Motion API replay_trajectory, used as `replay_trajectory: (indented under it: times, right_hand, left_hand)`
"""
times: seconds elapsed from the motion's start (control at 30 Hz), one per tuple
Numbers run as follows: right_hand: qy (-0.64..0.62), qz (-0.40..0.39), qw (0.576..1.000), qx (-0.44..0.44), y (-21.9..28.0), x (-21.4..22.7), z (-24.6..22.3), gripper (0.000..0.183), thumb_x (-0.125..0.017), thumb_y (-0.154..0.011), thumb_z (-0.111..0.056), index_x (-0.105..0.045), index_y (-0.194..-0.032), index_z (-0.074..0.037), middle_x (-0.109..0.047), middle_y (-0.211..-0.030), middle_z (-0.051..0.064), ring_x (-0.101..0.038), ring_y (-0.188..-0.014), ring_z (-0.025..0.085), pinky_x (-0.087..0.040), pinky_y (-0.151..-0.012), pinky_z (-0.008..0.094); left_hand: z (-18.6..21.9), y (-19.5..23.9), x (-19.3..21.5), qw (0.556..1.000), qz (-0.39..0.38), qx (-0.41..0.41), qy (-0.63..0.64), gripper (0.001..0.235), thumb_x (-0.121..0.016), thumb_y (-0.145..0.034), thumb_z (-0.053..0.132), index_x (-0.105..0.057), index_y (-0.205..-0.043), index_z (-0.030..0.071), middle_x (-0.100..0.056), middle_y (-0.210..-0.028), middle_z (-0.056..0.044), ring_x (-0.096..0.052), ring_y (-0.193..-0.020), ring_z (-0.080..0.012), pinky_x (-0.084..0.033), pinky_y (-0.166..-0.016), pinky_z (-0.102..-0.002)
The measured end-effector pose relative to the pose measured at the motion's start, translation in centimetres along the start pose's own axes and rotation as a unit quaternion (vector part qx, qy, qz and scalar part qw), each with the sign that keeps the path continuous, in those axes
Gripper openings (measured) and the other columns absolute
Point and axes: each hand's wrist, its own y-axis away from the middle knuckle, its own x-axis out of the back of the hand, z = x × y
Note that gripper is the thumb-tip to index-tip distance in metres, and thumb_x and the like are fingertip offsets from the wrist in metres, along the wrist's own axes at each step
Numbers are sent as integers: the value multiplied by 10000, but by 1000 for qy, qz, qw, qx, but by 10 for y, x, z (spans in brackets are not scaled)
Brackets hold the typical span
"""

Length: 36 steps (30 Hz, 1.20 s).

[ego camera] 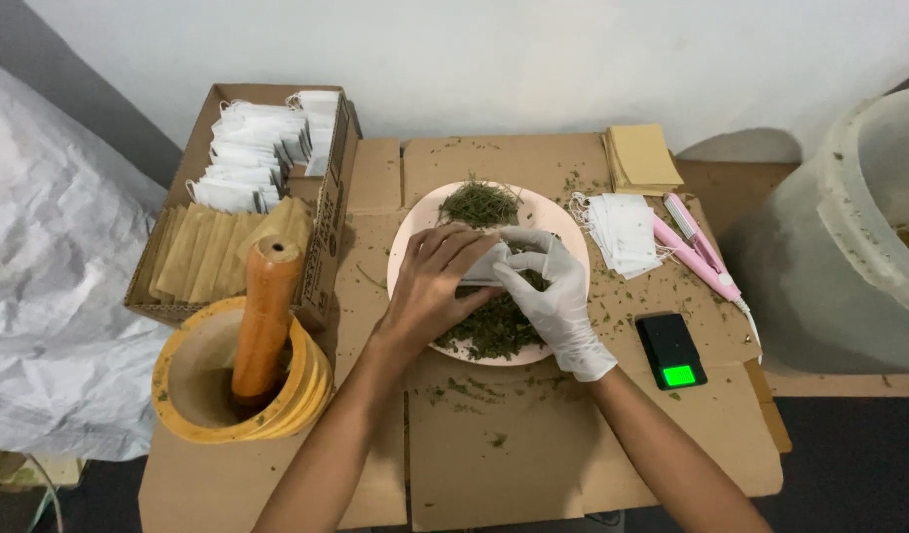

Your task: Filling small tea bags with dried tea leaves using a spoon and weighing them on a digital scale for consistency.

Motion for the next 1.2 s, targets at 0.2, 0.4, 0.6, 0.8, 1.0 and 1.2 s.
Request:
replay_trajectory:
  times: [0.2, 0.4, 0.6, 0.8, 1.0, 1.2]
  right_hand:
    - [-3, 4, 1000, 0, -1, 4, 2, 168, -922, -888, -207, -816, -865, -79, -813, -1264, 131, -776, -1173, 280, -562, -1055, 422]
    - [6, -5, 999, 33, -4, 5, 0, 202, -764, -1010, -260, -834, -1089, -87, -785, -1289, 149, -752, -1226, 324, -563, -1083, 452]
    - [99, 6, 992, 78, -9, 19, 30, 203, -701, -1037, -258, -821, -1167, -160, -769, -1233, 79, -732, -1200, 321, -515, -1081, 428]
    - [464, -114, 863, 164, -17, 48, 99, 188, -799, -864, -392, -807, -1047, -349, -713, -1209, -108, -658, -1193, 204, -427, -1083, 471]
    - [498, -141, 839, 166, -17, 52, 117, 179, -833, -833, -414, -782, -994, -356, -683, -1082, -99, -663, -1169, 217, -432, -1067, 469]
    - [500, -102, 842, 173, -35, 64, 134, 173, -784, -934, -387, -680, -1070, -364, -663, -928, -132, -701, -1047, 184, -474, -1042, 446]
  left_hand:
    - [-8, 7, -15, 1000, 21, -1, 20, 526, -947, -856, 272, -766, -1341, 175, -751, -1209, -38, -657, -1274, -258, -474, -1144, -502]
    - [-20, 12, -24, 994, 37, 43, 98, 378, -903, -894, 186, -780, -1252, 184, -757, -1119, -5, -686, -1185, -231, -520, -1077, -465]
    - [-16, 6, -6, 975, 74, 112, 177, 325, -890, -919, 163, -773, -1219, 122, -757, -1088, -80, -701, -1154, -326, -521, -1051, -548]
    - [-38, 8, -5, 962, 145, 167, 161, 388, -935, -878, 178, -737, -1210, 142, -753, -1124, -51, -714, -1125, -317, -540, -1039, -507]
    - [-38, 2, 8, 958, 154, 183, 156, 409, -903, -920, 129, -704, -1274, 78, -741, -1147, -136, -701, -1131, -399, -537, -984, -571]
    - [-36, 5, 9, 961, 157, 188, 128, 458, -922, -906, 160, -699, -1302, 107, -726, -1171, -97, -695, -1161, -364, -504, -1010, -538]
